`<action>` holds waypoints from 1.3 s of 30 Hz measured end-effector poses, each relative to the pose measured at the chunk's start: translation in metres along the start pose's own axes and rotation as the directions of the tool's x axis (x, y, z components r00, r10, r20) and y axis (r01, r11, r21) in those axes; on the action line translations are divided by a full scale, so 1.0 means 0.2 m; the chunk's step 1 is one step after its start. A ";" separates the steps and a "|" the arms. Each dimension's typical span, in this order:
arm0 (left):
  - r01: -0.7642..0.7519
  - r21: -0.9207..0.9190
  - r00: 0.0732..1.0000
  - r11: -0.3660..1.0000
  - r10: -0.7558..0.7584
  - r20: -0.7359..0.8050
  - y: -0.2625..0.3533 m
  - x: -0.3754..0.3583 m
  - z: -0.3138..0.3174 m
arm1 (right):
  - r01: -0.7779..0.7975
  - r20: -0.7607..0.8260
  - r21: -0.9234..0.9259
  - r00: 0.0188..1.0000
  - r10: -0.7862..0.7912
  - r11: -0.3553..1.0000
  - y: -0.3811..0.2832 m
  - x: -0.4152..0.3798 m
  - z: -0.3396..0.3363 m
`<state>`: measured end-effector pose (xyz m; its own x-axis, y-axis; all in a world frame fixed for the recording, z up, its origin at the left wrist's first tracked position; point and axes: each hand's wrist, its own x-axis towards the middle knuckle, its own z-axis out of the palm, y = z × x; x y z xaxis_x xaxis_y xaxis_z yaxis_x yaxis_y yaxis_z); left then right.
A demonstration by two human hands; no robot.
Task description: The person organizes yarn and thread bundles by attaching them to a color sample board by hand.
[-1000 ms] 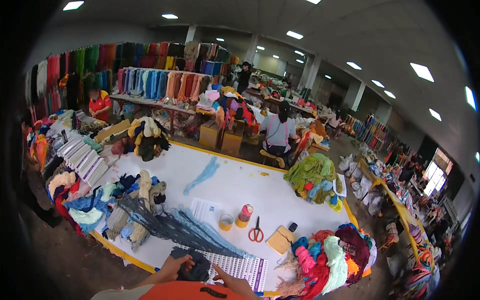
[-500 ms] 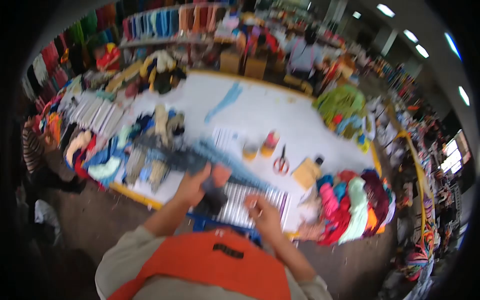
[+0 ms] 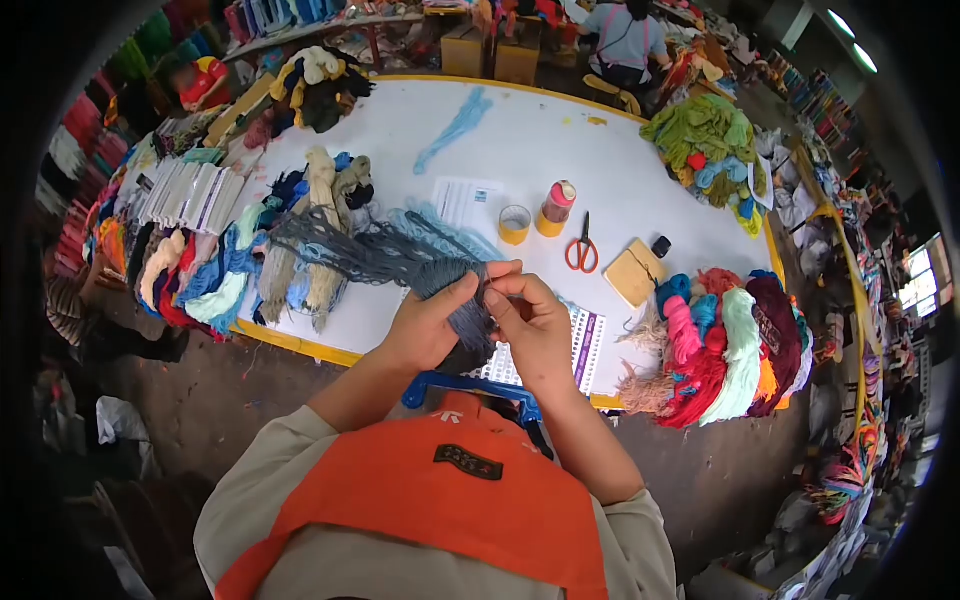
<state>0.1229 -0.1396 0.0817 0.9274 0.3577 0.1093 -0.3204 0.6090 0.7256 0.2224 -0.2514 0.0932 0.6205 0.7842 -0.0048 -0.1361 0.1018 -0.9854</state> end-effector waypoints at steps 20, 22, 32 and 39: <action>-0.114 0.165 0.973 0.980 0.144 -0.179 -0.07 0.04 -0.02 | -0.038 -0.054 0.159 0.997 0.047 0.987 0.03 0.01 0.01; -0.122 0.172 0.972 0.978 0.153 -0.178 -0.07 0.04 -0.03 | -0.047 -0.056 0.183 0.997 0.058 0.982 0.03 0.01 0.02; -0.029 -0.088 0.982 0.996 0.012 -0.188 -0.02 0.02 -0.03 | -0.105 -0.016 0.432 0.992 0.123 0.896 0.06 0.02 -0.04; 0.019 -0.045 0.996 0.999 -0.023 -0.088 -0.02 0.01 -0.02 | -0.059 0.028 -0.107 0.998 0.062 0.993 0.05 -0.01 -0.04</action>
<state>0.1252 -0.1386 0.0765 0.9141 0.4043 0.0324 -0.3110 0.6473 0.6960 0.2259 -0.2558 0.0829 0.5894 0.8055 -0.0611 -0.0888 -0.0106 -0.9960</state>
